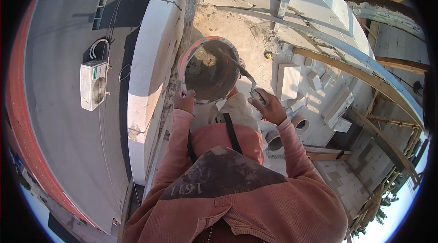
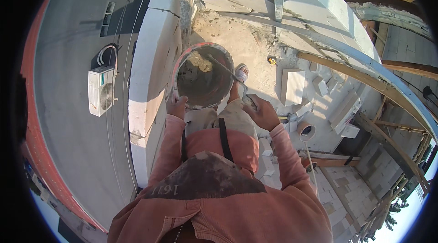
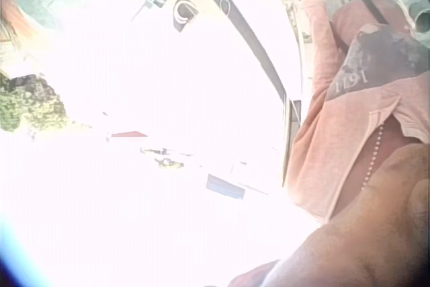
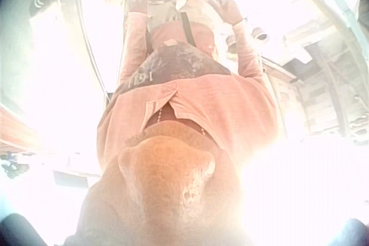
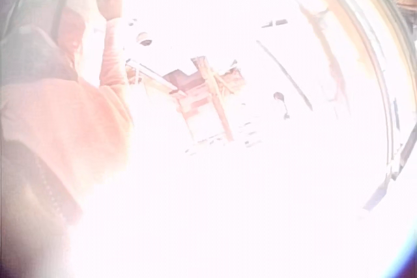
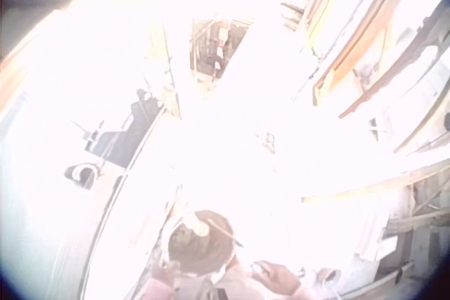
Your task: The person applies mortar from a bucket onto a ledge using a trowel and places white blocks onto the mortar, tapping them with a hammer to secure them. They also handle a saw and use a tape measure to check distances on the wall.
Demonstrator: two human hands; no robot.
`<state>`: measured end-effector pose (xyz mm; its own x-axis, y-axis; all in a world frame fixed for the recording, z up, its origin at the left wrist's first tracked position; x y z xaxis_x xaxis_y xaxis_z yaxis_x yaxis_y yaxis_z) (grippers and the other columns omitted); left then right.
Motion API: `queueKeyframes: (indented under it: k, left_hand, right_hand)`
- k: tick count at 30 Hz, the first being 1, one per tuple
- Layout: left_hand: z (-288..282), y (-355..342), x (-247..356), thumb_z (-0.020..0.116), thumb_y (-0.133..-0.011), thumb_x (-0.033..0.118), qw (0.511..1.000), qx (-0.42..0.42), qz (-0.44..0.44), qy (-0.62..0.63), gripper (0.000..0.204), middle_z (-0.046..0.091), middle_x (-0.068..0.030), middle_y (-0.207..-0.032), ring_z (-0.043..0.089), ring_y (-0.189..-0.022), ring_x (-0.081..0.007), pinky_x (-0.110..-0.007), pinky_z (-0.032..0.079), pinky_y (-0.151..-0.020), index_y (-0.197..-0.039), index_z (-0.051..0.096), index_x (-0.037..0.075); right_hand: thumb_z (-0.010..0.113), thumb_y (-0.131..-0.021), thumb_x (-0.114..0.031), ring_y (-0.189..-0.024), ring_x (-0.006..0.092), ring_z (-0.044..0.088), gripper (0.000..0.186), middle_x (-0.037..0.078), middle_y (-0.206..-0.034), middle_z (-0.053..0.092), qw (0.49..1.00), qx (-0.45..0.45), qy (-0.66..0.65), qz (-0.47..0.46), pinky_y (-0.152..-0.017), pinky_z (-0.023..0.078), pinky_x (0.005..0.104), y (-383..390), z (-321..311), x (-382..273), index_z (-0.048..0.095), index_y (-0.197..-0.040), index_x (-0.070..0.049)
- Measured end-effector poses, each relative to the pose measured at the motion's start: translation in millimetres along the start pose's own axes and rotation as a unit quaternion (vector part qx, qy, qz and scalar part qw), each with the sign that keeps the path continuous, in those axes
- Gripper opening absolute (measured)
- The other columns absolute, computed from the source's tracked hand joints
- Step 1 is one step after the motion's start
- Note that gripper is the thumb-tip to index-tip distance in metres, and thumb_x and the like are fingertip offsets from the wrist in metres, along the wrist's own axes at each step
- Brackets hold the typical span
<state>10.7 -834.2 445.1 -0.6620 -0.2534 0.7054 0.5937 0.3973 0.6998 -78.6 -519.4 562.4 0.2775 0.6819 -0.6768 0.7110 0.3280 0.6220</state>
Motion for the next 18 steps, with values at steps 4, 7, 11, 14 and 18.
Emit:
queueKeyframes:
  k: [4, 7, 11, 14, 18]
  left_hand:
    - [22.3, -1.8, 50.5, 0.067, -0.082, 0.010, 0.996, -0.027, 0.078, -0.037, 0.014, 0.054, 0.0015, -0.070, 0.054, -0.055, -0.0088, -0.025, 0.047, -0.050, -0.091, 0.058, 0.005]
    - [34.2, 14.7, 86.4, 0.065, -0.082, 0.013, 0.979, -0.036, 0.151, -0.135, 0.027, 0.051, -0.0013, -0.067, 0.049, -0.056, -0.0106, -0.029, 0.045, -0.053, -0.107, 0.061, 0.003]
    - [49.1, 35.6, 119.2, 0.065, -0.081, 0.018, 0.979, -0.027, 0.168, -0.112, 0.052, 0.050, -0.0038, -0.064, 0.045, -0.058, -0.0120, -0.033, 0.044, -0.056, -0.131, 0.060, 0.008]
    - [52.7, 54.5, 142.1, 0.065, -0.081, 0.017, 0.957, -0.020, 0.240, -0.162, 0.060, 0.049, -0.0034, -0.064, 0.045, -0.058, -0.0112, -0.032, 0.044, -0.057, -0.140, 0.055, 0.010]
    - [51.3, 59.4, 149.6, 0.064, -0.081, 0.014, 0.956, -0.034, 0.245, -0.160, 0.061, 0.049, -0.0025, -0.065, 0.044, -0.058, -0.0106, -0.031, 0.044, -0.057, -0.141, 0.055, 0.012]
  right_hand:
    - [0.059, -0.096, -0.042, -0.088, 0.0448, 0.067, 0.042, 0.026, -0.091, 0.068, 0.992, -0.003, 0.125, 0.014, -0.076, 0.053, 0.0498, -27.8, -11.8, -21.9, 0.059, -0.107, -0.002]
    - [0.055, -0.097, -0.040, -0.088, 0.0481, 0.067, 0.041, 0.030, -0.090, 0.068, 0.971, 0.021, 0.235, 0.031, -0.078, 0.055, 0.0525, -46.1, -3.5, -41.6, 0.058, -0.104, 0.000]
    - [0.055, -0.096, -0.036, -0.089, 0.0461, 0.069, 0.039, 0.031, -0.093, 0.068, 0.957, -0.029, 0.287, 0.034, -0.076, 0.054, 0.0558, -35.6, 12.0, -72.3, 0.058, -0.105, 0.002]
    - [0.060, -0.095, -0.037, -0.076, 0.0352, 0.071, 0.039, 0.020, -0.083, 0.069, 0.979, -0.129, 0.153, -0.037, -0.066, 0.056, 0.0482, -19.2, 15.3, -101.9, 0.061, -0.105, 0.001]
    - [0.064, -0.095, -0.038, -0.064, 0.0182, 0.064, 0.038, 0.007, -0.075, 0.063, 0.975, -0.220, -0.032, 0.022, -0.056, 0.051, 0.0346, -2.3, 7.5, -115.8, 0.063, -0.104, -0.001]
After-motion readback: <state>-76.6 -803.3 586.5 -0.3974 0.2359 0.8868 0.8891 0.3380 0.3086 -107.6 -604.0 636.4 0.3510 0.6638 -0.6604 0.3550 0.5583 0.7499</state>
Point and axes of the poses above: each hand's wrist, its own y-axis away from the middle knuckle, its own z-axis out of the palm, x = y × z, the point moved 7 cm from there along -y, towards the middle knuckle
